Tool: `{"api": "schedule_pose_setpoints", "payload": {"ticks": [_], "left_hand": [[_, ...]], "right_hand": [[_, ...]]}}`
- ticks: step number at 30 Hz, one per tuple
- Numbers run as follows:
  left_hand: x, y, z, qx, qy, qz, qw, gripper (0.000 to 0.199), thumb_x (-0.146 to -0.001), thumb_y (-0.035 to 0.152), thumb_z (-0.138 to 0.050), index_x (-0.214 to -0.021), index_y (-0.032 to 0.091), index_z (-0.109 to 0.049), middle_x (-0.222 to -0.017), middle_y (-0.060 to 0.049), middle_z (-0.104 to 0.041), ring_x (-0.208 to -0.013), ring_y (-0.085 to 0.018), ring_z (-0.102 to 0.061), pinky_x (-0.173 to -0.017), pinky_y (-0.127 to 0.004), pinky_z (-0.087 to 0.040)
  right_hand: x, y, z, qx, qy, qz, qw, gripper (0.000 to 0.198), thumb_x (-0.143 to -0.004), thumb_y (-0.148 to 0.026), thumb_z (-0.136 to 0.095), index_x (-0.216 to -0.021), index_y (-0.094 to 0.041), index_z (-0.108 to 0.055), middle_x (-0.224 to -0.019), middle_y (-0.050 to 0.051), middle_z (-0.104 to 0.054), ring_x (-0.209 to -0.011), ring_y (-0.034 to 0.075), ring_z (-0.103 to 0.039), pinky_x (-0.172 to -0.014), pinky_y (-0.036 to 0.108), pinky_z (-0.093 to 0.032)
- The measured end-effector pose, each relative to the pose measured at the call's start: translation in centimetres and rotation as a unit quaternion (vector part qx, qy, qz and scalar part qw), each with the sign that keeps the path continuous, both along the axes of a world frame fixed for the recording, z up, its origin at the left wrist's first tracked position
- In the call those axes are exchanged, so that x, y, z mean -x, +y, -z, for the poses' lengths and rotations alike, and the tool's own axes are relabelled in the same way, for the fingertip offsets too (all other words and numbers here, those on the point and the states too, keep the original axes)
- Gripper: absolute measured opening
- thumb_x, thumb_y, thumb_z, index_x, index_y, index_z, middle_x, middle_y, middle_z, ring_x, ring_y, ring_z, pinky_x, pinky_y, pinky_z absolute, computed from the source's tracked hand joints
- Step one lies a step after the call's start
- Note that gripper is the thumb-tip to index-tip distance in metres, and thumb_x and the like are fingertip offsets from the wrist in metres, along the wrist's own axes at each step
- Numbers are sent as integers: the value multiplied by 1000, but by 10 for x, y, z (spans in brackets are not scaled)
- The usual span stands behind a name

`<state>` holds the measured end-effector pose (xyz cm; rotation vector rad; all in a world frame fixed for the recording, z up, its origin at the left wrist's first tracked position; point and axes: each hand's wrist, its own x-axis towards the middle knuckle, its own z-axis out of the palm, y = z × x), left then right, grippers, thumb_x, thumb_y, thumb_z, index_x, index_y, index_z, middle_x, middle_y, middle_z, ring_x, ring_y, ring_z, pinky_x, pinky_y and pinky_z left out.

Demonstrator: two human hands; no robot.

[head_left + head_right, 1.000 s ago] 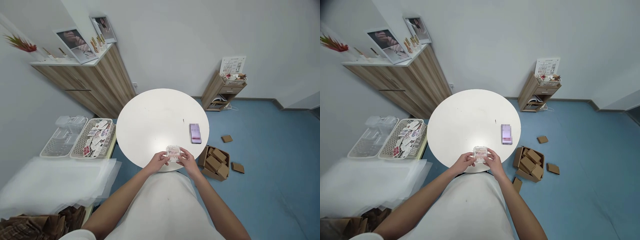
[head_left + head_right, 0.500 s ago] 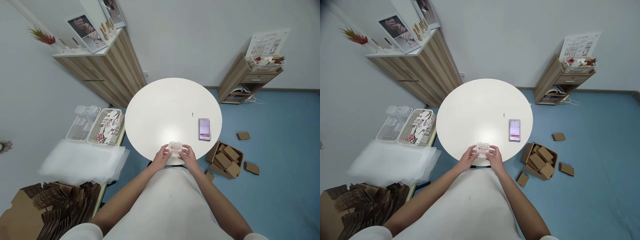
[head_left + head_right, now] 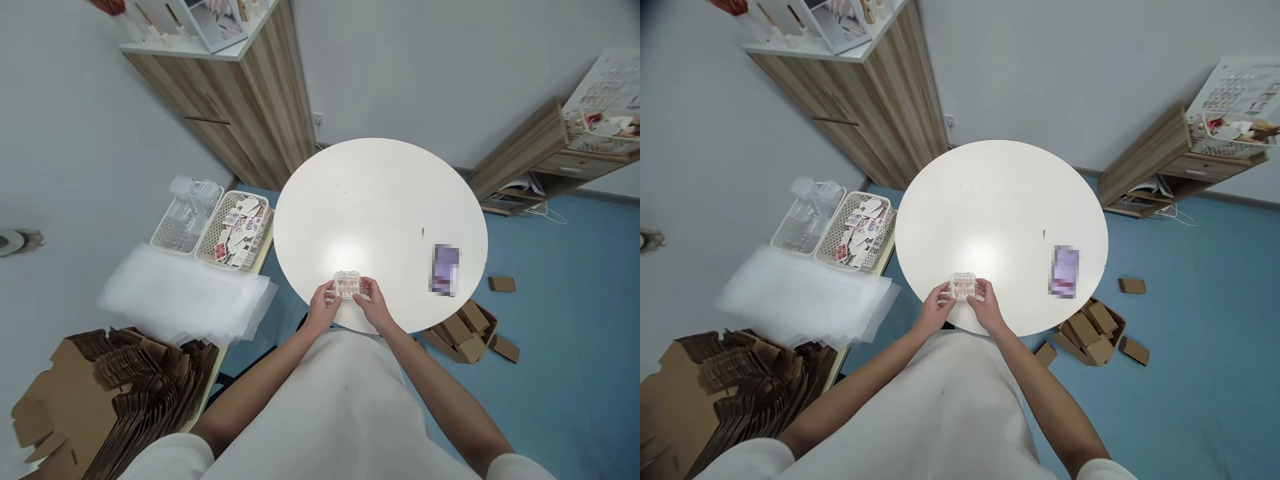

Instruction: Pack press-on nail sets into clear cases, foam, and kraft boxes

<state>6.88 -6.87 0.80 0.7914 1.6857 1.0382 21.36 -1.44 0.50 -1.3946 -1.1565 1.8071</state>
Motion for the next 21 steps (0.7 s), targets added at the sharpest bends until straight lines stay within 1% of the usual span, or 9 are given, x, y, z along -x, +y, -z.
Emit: {"api": "schedule_pose_setpoints", "payload": {"ticks": [3, 6, 8, 11, 15, 18, 21], "left_hand": [[30, 6, 6, 10, -1, -28, 1000, 47, -70, 31, -60, -115, 24, -50, -111, -8, -48, -86, -16, -49, -73, -29, -43], [64, 16, 12, 24, 15, -42, 999, 47, -70, 32, -59, -116, 24, -50, -107, -8, -46, -87, -16, -48, -72, -27, -43], [88, 24, 18, 28, 32, -39, 998, 47, -71, 32, -58, -117, 24, -49, -104, -7, -46, -86, -16, -48, -72, -27, -43], [125, 37, 27, 32, 58, -24, 997, 49, -72, 31, -57, -119, 24, -47, -103, -7, -45, -85, -17, -48, -71, -28, -42], [170, 57, 38, 46, 77, 13, 996, 51, -71, 30, -57, -120, 23, -46, -103, -7, -45, -86, -18, -48, -69, -28, -42], [196, 75, 47, 45, 100, 45, 993, 52, -71, 27, -55, -121, 21, -45, -102, -7, -44, -86, -18, -48, -66, -27, -42], [212, 90, 57, 33, 125, 74, 989, 52, -71, 23, -53, -123, 20, -43, -103, -8, -43, -87, -18, -48, -69, -28, -42]], "right_hand": [[33, 8, 4, 0, -48, -21, 999, 49, -63, -31, -61, -109, -27, -46, -112, 4, -45, -104, 19, -42, -80, 34, -44], [68, 16, 11, 5, -82, -36, 996, 54, -62, -32, -61, -113, -28, -45, -111, 4, -43, -100, 18, -42, -78, 33, -44], [92, 23, 16, 11, -90, -57, 994, 57, -63, -32, -61, -117, -29, -43, -109, 4, -44, -96, 18, -44, -78, 33, -44], [129, 35, 23, 16, -102, -79, 992, 59, -65, -31, -60, -120, -28, -40, -110, 4, -45, -92, 16, -46, -77, 33, -44], [171, 52, 34, 11, -127, -85, 988, 59, -66, -31, -59, -122, -29, -41, -111, 5, -45, -84, 15, -48, -73, 34, -45], [195, 65, 41, -6, -143, -83, 986, 59, -68, -30, -57, -124, -28, -39, -111, 5, -44, -79, 14, -50, -72, 34, -46], [212, 75, 45, -17, -155, -72, 985, 60, -69, -28, -56, -126, -28, -37, -111, 6, -43, -77, 14, -52, -73, 35, -46]]}}
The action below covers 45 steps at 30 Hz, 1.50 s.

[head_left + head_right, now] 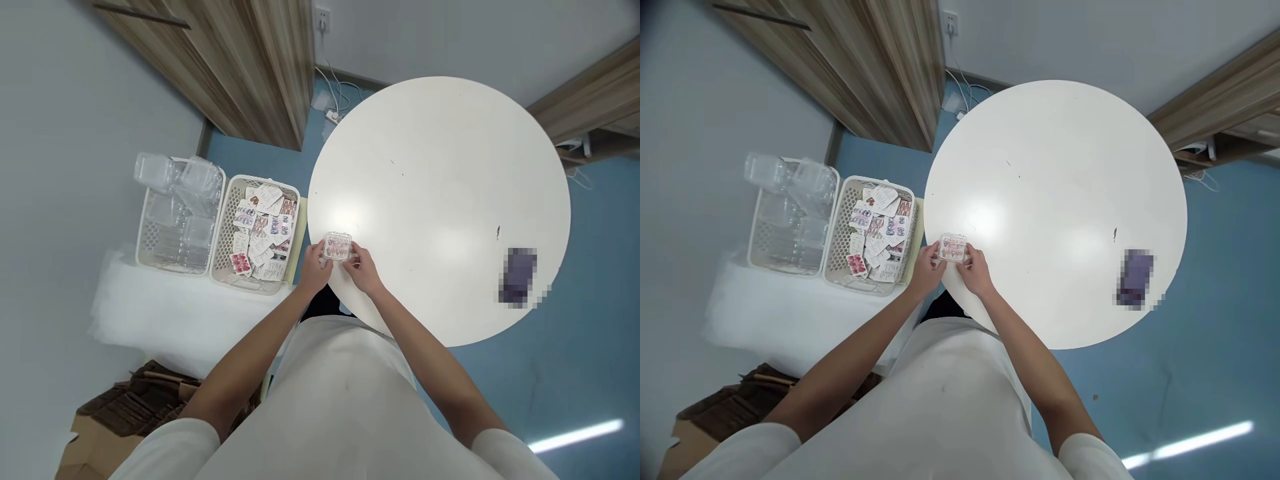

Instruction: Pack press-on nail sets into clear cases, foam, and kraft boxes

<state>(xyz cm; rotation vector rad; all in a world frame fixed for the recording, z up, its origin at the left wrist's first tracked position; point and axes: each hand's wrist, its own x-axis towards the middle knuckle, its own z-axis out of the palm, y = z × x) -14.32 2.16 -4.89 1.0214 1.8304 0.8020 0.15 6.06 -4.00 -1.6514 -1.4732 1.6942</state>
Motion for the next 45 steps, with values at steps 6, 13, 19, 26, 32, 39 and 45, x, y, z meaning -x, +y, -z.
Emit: {"api": "schedule_pose_setpoints", "payload": {"ticks": [6, 13, 19, 26, 32, 39, 45], "left_hand": [[13, 16, 8, 4, 0, 19, 1000, 56, -72, 20, -51, -126, 19, -38, -107, -9, -42, -92, -18, -47, -74, -29, -42], [16, 25, 7, -1, -26, 11, 1000, 55, -72, 17, -51, -126, 21, -37, -114, -8, -41, -98, -18, -46, -80, -30, -41], [17, 24, 8, 5, -21, 15, 1000, 54, -74, 18, -49, -126, 21, -36, -117, -9, -40, -101, -19, -45, -82, -31, -42], [16, 22, 6, -1, -5, 32, 999, 54, -77, 21, -47, -129, 22, -31, -120, -9, -39, -104, -18, -45, -82, -31, -43], [13, 18, 10, -22, -5, 6, 1000, 57, -77, 21, -47, -130, 23, -27, -124, -10, -37, -108, -19, -43, -85, -32, -43], [5, 4, 3, -14, -7, -29, 999, 56, -76, 24, -49, -129, 23, -29, -123, -10, -36, -110, -19, -42, -86, -32, -43], [-22, -24, -20, -42, 11, -37, 998, 40, -76, 26, -49, -116, 22, -45, -115, -8, -44, -103, -18, -47, -81, -31, -46]], "right_hand": [[19, 10, 5, -12, -6, 25, 1000, 62, -69, -25, -56, -127, -26, -37, -113, 7, -42, -82, 16, -53, -79, 37, -46], [28, 12, 15, -30, 1, 36, 999, 68, -68, -26, -59, -129, -30, -30, -116, 6, -36, -91, 17, -50, -84, 37, -46], [30, 10, 15, -35, -6, 37, 999, 68, -69, -27, -58, -130, -29, -28, -117, 7, -34, -92, 17, -51, -85, 37, -45], [31, 8, 15, -54, -16, 32, 998, 64, -72, -27, -56, -128, -28, -26, -118, 7, -34, -92, 16, -50, -83, 37, -47], [26, 3, 15, -54, -8, 39, 998, 67, -72, -28, -56, -129, -27, -21, -119, 8, -34, -91, 16, -50, -82, 36, -47], [9, -13, 3, -28, -14, 15, 999, 68, -70, -28, -56, -130, -24, -22, -118, 9, -35, -90, 15, -50, -81, 34, -47], [-19, -39, -16, -45, 5, -59, 997, 65, -72, -27, -52, -130, -25, -23, -119, 8, -38, -80, 13, -53, -79, 35, -47]]}}
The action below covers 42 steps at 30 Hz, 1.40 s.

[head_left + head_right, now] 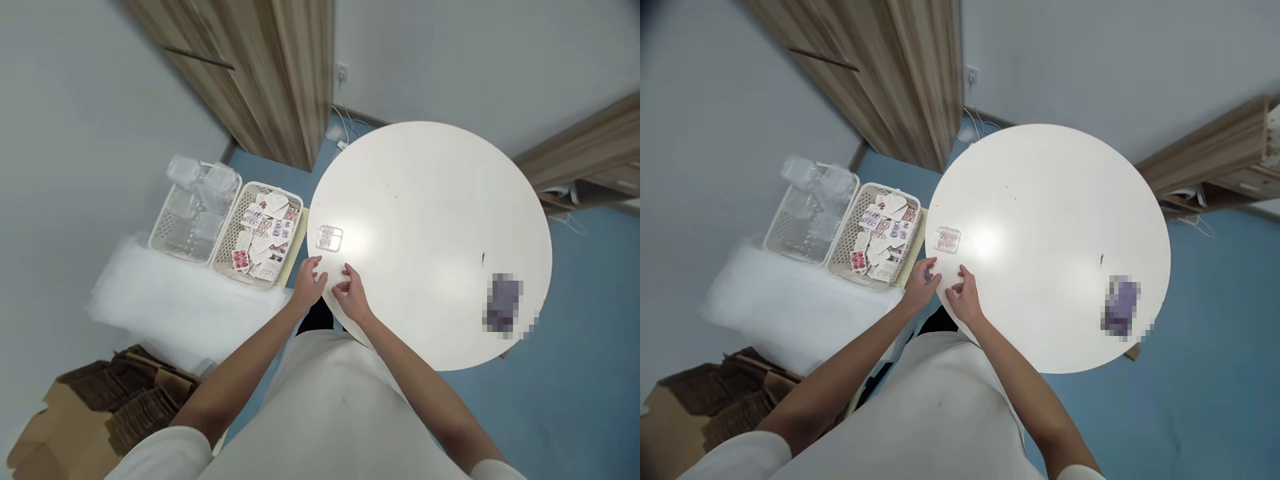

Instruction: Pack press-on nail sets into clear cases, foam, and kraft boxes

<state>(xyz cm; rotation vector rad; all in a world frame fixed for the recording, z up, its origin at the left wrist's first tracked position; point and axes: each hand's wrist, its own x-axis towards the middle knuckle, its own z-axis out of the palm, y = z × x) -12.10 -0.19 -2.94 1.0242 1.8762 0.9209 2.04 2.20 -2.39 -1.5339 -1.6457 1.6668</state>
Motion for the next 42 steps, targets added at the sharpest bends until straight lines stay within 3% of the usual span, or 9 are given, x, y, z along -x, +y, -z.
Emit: {"api": "schedule_pose_setpoints", "payload": {"ticks": [8, 14, 22, 28, 33, 42], "left_hand": [[-50, -68, -21, 28, 3, -56, 998, 32, -75, 28, -50, -107, 20, -52, -109, -7, -50, -97, -17, -51, -75, -28, -47], [-46, -125, -31, 44, 8, -114, 992, 33, -74, 31, -52, -105, 19, -54, -110, -8, -54, -96, -19, -53, -74, -30, -47], [5, -194, -38, 19, -5, -246, 969, 32, -70, 29, -55, -100, 18, -55, -109, -9, -57, -83, -17, -58, -71, -29, -47], [32, -230, -23, 18, -32, -337, 941, 40, -66, 30, -59, -103, 18, -54, -116, -12, -51, -96, -22, -55, -81, -33, -43], [40, -243, -11, 8, -91, -375, 923, 61, -64, 30, -62, -120, 19, -41, -131, -14, -37, -116, -26, -42, -90, -35, -37], [47, -233, -11, 0, -132, -415, 900, 67, -66, 34, -62, -125, 16, -33, -137, -15, -30, -127, -26, -25, -102, -37, -23]], "right_hand": [[-50, -45, -4, 2, 20, -113, 993, 54, -71, -27, -50, -123, -23, -37, -108, 6, -50, -68, 10, -54, -72, 32, -48], [-48, -75, 0, 18, 27, -248, 968, 41, -70, -27, -51, -111, -21, -49, -99, 5, -56, -61, 10, -52, -65, 29, -47], [14, -78, 2, -47, 9, -411, 910, 34, -70, -28, -54, -102, -18, -56, -93, 6, -59, -68, 13, -54, -68, 30, -46], [74, -89, -5, -132, -3, -465, 876, 35, -71, -31, -54, -105, -19, -55, -97, 7, -59, -80, 18, -57, -74, 35, -45], [98, -106, -4, -231, -82, -482, 841, 37, -71, -30, -54, -106, -18, -56, -111, 11, -53, -107, 26, -47, -92, 42, -35], [140, -102, 3, -225, -122, -538, 803, 40, -75, -33, -50, -112, -20, -51, -121, 11, -47, -121, 26, -34, -93, 44, -33]]}}
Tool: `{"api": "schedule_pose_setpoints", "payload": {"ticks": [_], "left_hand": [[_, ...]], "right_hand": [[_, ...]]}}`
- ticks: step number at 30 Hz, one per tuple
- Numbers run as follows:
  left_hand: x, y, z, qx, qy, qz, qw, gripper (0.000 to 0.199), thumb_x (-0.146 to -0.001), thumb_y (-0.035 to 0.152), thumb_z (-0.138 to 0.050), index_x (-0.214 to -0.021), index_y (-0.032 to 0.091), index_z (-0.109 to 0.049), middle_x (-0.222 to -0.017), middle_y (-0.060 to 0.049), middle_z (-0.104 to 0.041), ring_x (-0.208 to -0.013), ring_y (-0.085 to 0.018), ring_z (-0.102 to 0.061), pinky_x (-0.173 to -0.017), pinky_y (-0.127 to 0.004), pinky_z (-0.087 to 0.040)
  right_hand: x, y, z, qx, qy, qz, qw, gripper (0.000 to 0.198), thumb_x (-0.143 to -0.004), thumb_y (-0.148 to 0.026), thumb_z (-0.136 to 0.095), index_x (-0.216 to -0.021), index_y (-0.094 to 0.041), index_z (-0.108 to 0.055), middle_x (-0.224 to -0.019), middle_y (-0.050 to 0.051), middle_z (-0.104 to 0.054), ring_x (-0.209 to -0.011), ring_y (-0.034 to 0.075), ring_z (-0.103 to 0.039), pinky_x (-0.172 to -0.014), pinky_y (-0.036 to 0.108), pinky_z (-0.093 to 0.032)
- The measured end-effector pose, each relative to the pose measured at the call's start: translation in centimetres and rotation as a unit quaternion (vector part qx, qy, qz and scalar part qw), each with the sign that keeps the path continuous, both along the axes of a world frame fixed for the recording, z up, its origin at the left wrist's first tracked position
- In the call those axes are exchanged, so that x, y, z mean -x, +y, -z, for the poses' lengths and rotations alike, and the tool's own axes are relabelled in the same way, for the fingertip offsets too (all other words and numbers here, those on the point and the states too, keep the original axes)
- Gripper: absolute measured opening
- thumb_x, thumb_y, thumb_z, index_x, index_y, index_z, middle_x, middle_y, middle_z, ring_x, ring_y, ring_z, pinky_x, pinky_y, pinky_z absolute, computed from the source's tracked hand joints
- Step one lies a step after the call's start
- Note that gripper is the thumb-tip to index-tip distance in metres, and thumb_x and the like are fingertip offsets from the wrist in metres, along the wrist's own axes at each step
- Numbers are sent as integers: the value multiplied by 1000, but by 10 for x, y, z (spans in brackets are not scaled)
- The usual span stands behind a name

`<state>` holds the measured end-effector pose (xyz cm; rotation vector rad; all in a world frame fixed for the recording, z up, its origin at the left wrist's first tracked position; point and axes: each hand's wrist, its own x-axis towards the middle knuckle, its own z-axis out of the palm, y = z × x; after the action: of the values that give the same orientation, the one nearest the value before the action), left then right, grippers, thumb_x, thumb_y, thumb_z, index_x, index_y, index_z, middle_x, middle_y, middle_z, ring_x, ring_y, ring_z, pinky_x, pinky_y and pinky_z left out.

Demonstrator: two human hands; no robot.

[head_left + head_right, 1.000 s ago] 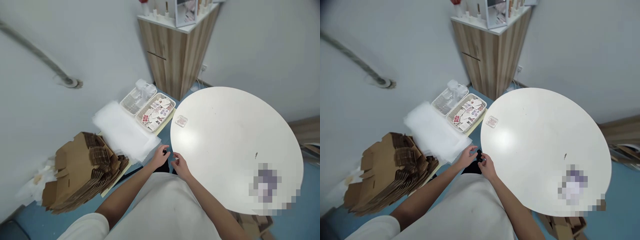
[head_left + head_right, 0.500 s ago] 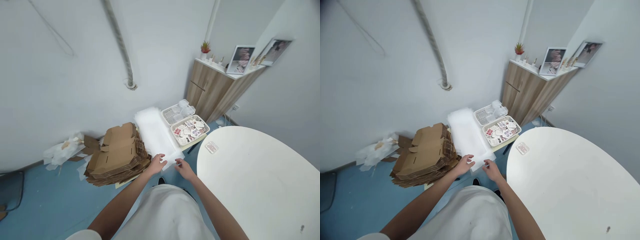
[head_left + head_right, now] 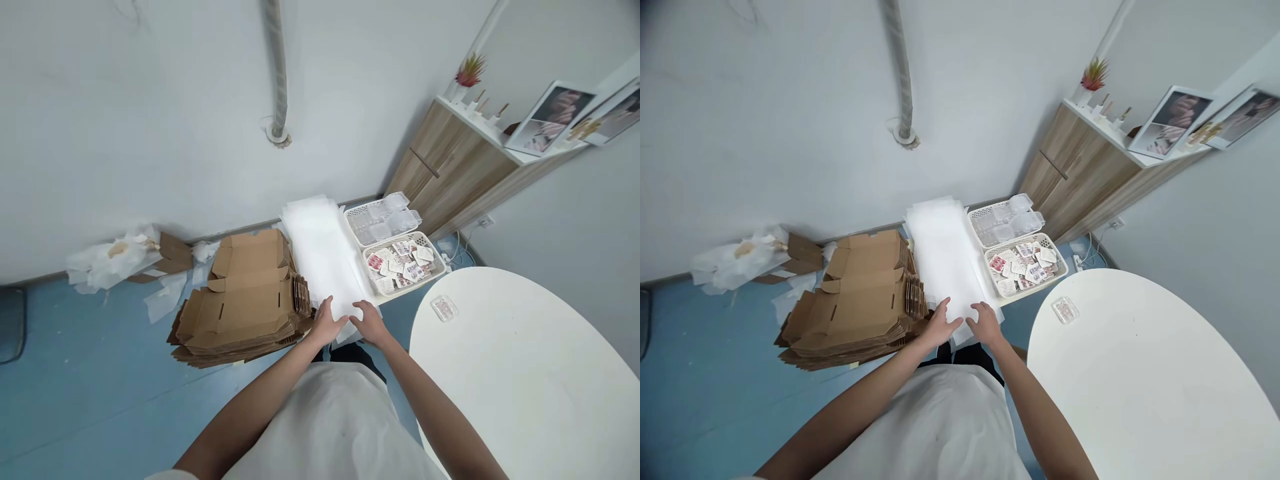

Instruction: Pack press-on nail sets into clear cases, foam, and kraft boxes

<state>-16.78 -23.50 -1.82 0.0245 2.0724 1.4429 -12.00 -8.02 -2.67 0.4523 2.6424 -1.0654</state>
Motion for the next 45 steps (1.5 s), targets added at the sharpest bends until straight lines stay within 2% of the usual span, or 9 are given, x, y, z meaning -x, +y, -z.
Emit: {"api": "schedule_pose_setpoints", "payload": {"ticks": [9, 16, 22, 25, 28, 30, 34, 40, 45], "left_hand": [[35, 39, 6, 86, -42, -38, 995, 63, -68, 32, -59, -124, 18, -32, -144, -14, -4, -132, -26, 1, -105, -40, -12], [64, 63, 24, 177, -91, -106, 974, 73, -67, 35, -58, -129, 18, -23, -144, -14, 5, -130, -30, 13, -104, -45, -6], [69, 69, 27, 183, -88, -124, 971, 70, -69, 36, -57, -129, 19, -23, -143, -13, -2, -132, -28, 3, -104, -41, -12], [71, 65, 27, 155, -88, -165, 970, 71, -70, 33, -56, -130, 19, -20, -141, -15, -7, -125, -26, -26, -98, -37, -29], [72, 59, 25, 118, -91, -197, 969, 70, -74, 31, -52, -132, 20, -13, -132, -14, -30, -103, -19, -49, -87, -33, -40], [69, 55, 20, 126, -61, -201, 969, 70, -75, 31, -51, -132, 21, -12, -126, -12, -37, -105, -20, -47, -90, -35, -38], [56, 48, 6, 167, 47, -171, 970, 76, -71, 31, -56, -132, 22, -12, -136, -12, -22, -127, -26, -23, -103, -41, -20], [27, 36, -13, 52, 2, -137, 989, 85, -73, 46, -53, -135, 19, -2, -143, -11, -9, -132, -22, -11, -105, -34, -21], [10, 24, -33, -217, -188, -67, 956, 61, -79, 59, -31, -126, 20, -37, -127, -8, -46, -112, -24, -48, -91, -37, -42]], "right_hand": [[69, 9, 21, -4, -9, 10, 1000, 43, -73, -24, -53, -115, -22, -50, -136, 9, -30, -130, 31, -13, -97, 53, -25], [94, 20, 45, 43, -29, -15, 999, 48, -73, -20, -53, -120, -22, -45, -137, 9, -30, -128, 29, -21, -99, 50, -25], [99, 22, 45, 71, -5, -28, 997, 55, -75, -18, -45, -129, -18, -32, -139, 10, -28, -128, 25, -25, -101, 46, -25], [103, 24, 42, 109, 13, -19, 994, 54, -76, -20, -44, -129, -17, -33, -137, 10, -32, -126, 23, -29, -101, 44, -28], [106, 28, 37, 143, 37, 36, 988, 47, -76, -22, -43, -123, -17, -41, -128, 10, -44, -119, 21, -39, -99, 41, -32], [106, 30, 30, 164, 53, 77, 982, 43, -75, -23, -43, -118, -18, -46, -121, 8, -50, -112, 20, -45, -95, 41, -35], [97, 30, 6, 207, 92, 121, 967, 41, -74, -25, -43, -115, -20, -50, -117, 6, -53, -98, 19, -52, -85, 39, -42], [68, 19, -41, 301, 137, 152, 931, 39, -74, -29, -46, -112, -23, -52, -109, 4, -59, -82, 17, -57, -74, 34, -46], [23, 14, -69, 323, 212, 205, 899, 36, -76, -32, -48, -110, -23, -51, -110, 5, -58, -89, 19, -57, -76, 34, -45]]}}
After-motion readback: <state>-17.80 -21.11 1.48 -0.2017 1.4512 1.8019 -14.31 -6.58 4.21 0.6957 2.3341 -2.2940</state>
